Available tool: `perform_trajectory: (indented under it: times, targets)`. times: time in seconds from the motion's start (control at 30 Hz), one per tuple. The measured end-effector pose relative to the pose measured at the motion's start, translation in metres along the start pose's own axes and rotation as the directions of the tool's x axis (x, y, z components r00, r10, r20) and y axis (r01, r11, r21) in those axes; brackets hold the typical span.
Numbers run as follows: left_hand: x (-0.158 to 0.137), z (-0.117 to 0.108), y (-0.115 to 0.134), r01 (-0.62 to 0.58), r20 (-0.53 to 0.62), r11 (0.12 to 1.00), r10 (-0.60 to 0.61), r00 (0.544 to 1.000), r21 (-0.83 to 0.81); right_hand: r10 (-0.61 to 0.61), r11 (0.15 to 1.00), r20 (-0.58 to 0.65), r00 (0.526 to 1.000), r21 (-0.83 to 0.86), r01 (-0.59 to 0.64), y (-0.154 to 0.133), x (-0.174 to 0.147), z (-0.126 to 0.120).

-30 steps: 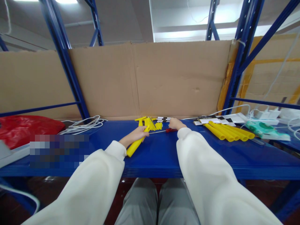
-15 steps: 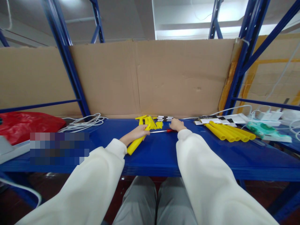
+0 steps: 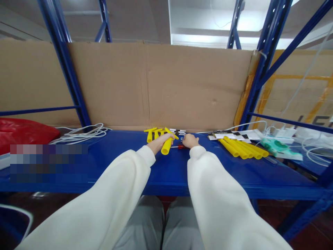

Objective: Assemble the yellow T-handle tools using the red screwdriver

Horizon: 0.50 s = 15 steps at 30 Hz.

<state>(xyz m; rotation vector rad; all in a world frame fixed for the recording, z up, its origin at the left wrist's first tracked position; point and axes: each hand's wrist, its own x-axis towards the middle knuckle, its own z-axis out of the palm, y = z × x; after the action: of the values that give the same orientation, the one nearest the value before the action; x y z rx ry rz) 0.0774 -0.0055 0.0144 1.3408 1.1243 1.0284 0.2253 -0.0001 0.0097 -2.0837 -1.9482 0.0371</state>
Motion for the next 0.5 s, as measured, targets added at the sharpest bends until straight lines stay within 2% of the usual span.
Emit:
perform_trajectory:
  times: [0.1,0.27,0.37,0.47,0.5]
  targets:
    - [-0.003,0.007,0.000,0.127,-0.018,0.990,-0.129,0.992,-0.060,-0.014,1.000,0.003,1.000,0.007,0.014,-0.002,-0.002,0.000]
    - [-0.005,0.002,0.006,0.128,-0.047,0.990,-0.130,0.990,-0.052,-0.024,1.000,0.007,1.000,0.002,0.024,-0.001,-0.001,0.001]
    - [-0.004,-0.007,0.013,0.049,-0.067,0.999,-0.049,0.997,0.004,-0.051,0.999,-0.012,0.999,0.013,0.051,-0.002,0.001,0.001]
    - [-0.004,-0.023,0.021,-0.011,-0.125,0.993,0.026,0.992,0.118,-0.130,0.991,0.001,0.991,0.040,0.130,-0.004,0.003,0.001]
    - [-0.005,-0.029,0.024,-0.067,-0.136,0.971,0.100,0.986,0.231,-0.157,0.987,0.020,0.987,0.045,0.156,-0.005,0.004,0.001]
